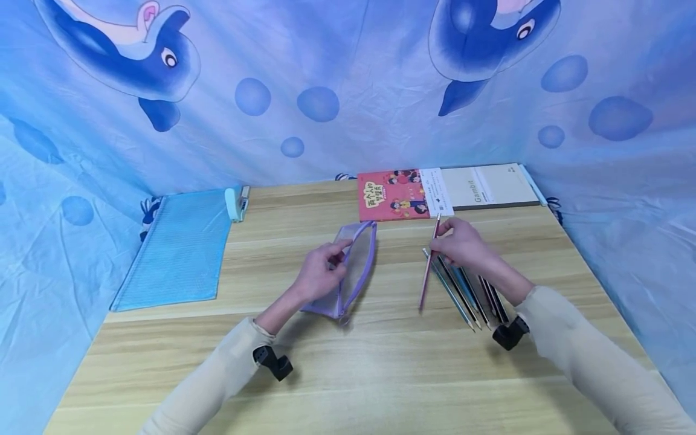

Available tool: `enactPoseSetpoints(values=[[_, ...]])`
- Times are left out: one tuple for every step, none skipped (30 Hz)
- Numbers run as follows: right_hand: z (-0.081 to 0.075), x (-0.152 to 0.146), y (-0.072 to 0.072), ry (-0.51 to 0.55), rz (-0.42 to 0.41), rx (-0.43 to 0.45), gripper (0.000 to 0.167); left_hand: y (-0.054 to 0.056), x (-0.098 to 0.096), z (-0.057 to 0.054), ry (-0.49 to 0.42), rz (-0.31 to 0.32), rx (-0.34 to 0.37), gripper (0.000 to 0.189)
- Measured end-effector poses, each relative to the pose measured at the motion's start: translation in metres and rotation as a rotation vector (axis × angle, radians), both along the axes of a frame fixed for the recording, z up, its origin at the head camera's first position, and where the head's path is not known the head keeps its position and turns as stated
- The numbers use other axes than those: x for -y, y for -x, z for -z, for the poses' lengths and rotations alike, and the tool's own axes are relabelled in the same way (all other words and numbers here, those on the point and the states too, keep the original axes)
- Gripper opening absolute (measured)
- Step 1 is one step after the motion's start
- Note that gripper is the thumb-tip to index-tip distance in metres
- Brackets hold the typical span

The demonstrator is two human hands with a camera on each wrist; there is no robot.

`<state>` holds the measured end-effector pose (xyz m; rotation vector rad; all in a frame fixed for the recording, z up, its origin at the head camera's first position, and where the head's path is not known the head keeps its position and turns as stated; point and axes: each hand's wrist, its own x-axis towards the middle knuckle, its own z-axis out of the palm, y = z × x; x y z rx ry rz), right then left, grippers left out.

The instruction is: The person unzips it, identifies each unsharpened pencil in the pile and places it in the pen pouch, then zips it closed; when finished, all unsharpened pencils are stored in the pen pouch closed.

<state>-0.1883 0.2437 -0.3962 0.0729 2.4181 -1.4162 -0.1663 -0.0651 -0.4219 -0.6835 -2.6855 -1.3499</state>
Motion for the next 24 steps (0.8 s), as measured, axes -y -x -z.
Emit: enactPoseSetpoints(values=[[0.0,0.005,0.0,0.041,0.01,0.007,0.035,0.0,0.0,0.0,0.0,0.001,-0.001,0.054],[0.0,0.01,0.0,0.076,0.018,0.012,0.035,-0.001,0.0,0.0,0.001,0.002,-0.002,0.053],[0.0,0.016,0.001,0.101,0.024,0.019,0.034,-0.001,0.0,0.0,0.001,0.002,-0.003,0.053],[0.0,0.021,0.001,0.12,0.029,0.019,0.034,-0.002,0.0,0.0,0.0,0.002,-0.003,0.053],[-0.001,0.027,0.001,0.135,0.036,0.017,0.034,-0.002,0.0,0.0,0.0,0.0,-0.003,0.053],[-0.001,0.033,0.001,0.148,0.041,0.014,0.034,-0.002,0.0,0.0,-0.001,-0.002,-0.001,0.053],[-0.001,0.039,0.002,0.159,0.046,0.012,0.035,-0.003,0.0,0.001,-0.004,-0.004,0.001,0.053],[-0.001,0.044,0.002,0.172,0.049,0.01,0.035,-0.003,0.0,0.001,-0.005,-0.005,0.002,0.053],[-0.001,0.05,0.002,0.183,0.051,0.011,0.034,-0.003,0.0,0.001,-0.005,-0.006,0.002,0.053],[-0.001,0.055,0.003,0.195,0.052,0.01,0.034,-0.003,0.0,0.001,-0.005,-0.007,0.002,0.053],[-0.001,0.06,0.004,0.208,0.054,0.012,0.034,-0.003,0.0,0.001,-0.006,-0.009,0.003,0.053],[0.0,0.065,0.004,0.221,0.053,0.016,0.033,-0.003,0.0,0.001,-0.005,-0.012,0.003,0.053],[0.001,0.07,0.005,0.231,0.054,0.017,0.032,-0.002,0.0,0.002,-0.003,-0.014,0.0,0.053],[0.001,0.074,0.006,0.246,0.054,0.016,0.032,-0.002,0.001,0.002,-0.002,-0.014,-0.003,0.053],[0.002,0.078,0.006,0.251,0.053,0.016,0.031,-0.002,0.001,0.002,-0.003,-0.015,-0.003,0.053],[0.003,0.082,0.006,0.261,0.051,0.013,0.03,-0.002,0.001,0.002,-0.004,-0.016,-0.005,0.053],[0.003,0.085,0.006,0.275,0.053,0.014,0.03,-0.002,0.001,0.002,-0.006,-0.016,-0.004,0.052],[0.004,0.088,0.006,0.283,0.052,0.016,0.029,-0.002,0.001,0.002,-0.007,-0.015,-0.005,0.052],[0.005,0.091,0.006,0.295,0.05,0.015,0.028,-0.002,0.001,0.002,-0.008,-0.014,-0.006,0.052],[0.006,0.094,0.006,0.305,0.048,0.017,0.027,-0.002,0.0,0.002,-0.011,-0.013,-0.005,0.052],[0.007,0.096,0.006,0.313,0.046,0.021,0.025,-0.002,0.001,0.002,-0.012,-0.013,-0.005,0.052],[0.008,0.098,0.005,0.32,0.043,0.024,0.025,-0.002,0.001,0.002,-0.014,-0.013,-0.005,0.052],[0.008,0.1,0.005,0.327,0.041,0.027,0.024,-0.002,0.001,0.002,-0.015,-0.013,-0.006,0.052],[0.009,0.102,0.005,0.331,0.039,0.031,0.024,-0.002,0.001,0.002,-0.013,-0.014,-0.009,0.052]])
